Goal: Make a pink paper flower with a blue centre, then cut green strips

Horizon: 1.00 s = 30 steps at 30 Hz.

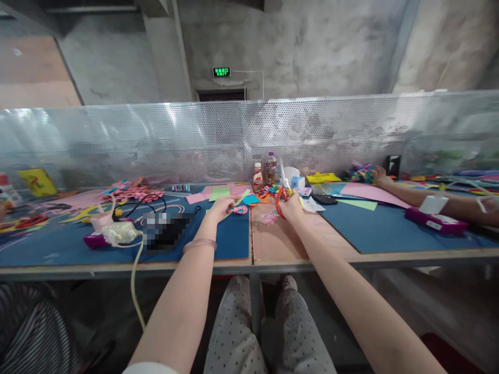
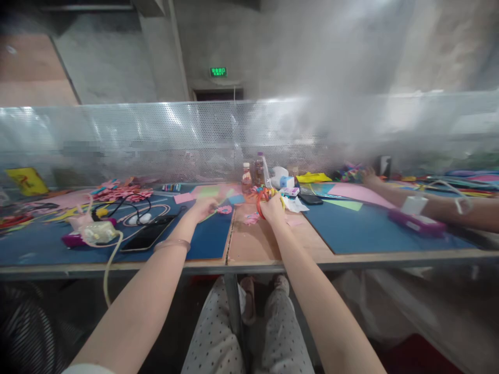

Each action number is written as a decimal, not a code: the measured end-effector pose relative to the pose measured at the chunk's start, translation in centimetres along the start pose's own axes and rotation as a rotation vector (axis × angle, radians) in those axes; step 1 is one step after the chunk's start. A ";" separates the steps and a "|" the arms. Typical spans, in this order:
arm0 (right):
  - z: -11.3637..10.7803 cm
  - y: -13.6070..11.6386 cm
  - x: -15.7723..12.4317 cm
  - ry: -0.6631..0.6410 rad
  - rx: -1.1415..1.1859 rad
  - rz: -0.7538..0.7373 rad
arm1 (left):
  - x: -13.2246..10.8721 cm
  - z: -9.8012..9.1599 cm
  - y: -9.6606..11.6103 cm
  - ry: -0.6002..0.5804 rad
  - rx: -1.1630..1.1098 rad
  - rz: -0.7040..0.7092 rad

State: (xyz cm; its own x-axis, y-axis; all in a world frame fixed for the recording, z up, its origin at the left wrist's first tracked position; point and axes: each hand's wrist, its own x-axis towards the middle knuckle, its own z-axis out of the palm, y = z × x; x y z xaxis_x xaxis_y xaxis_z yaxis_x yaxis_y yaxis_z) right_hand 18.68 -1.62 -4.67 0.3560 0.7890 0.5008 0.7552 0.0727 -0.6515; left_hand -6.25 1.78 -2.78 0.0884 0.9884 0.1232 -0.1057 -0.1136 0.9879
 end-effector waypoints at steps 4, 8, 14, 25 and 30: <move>-0.3 0.1 0.1 -0.002 -0.016 0.019 | 0.1 0.0 0.0 -0.046 0.008 0.018; -0.4 0.2 -0.3 -0.051 -0.119 -0.002 | -0.1 0.2 0.3 -0.084 -0.018 0.041; -0.6 -1.2 -1.8 -0.123 -0.295 -0.186 | -0.5 0.3 0.7 -0.102 -0.058 0.066; -1.2 -1.3 -2.1 -0.231 -0.418 -0.299 | 0.4 -0.5 0.7 0.157 -0.138 0.091; -1.2 -1.6 -2.2 -0.253 -0.440 -0.330 | 0.1 -0.4 1.1 0.190 -0.164 0.072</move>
State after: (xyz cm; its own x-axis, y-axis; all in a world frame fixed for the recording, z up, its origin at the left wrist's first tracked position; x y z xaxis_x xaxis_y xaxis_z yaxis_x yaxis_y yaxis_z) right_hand 17.37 -4.23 -4.02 -0.0364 0.8922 0.4501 0.9795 0.1212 -0.1609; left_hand -6.74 1.80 -1.75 -0.1111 0.9813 0.1570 -0.2656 -0.1815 0.9468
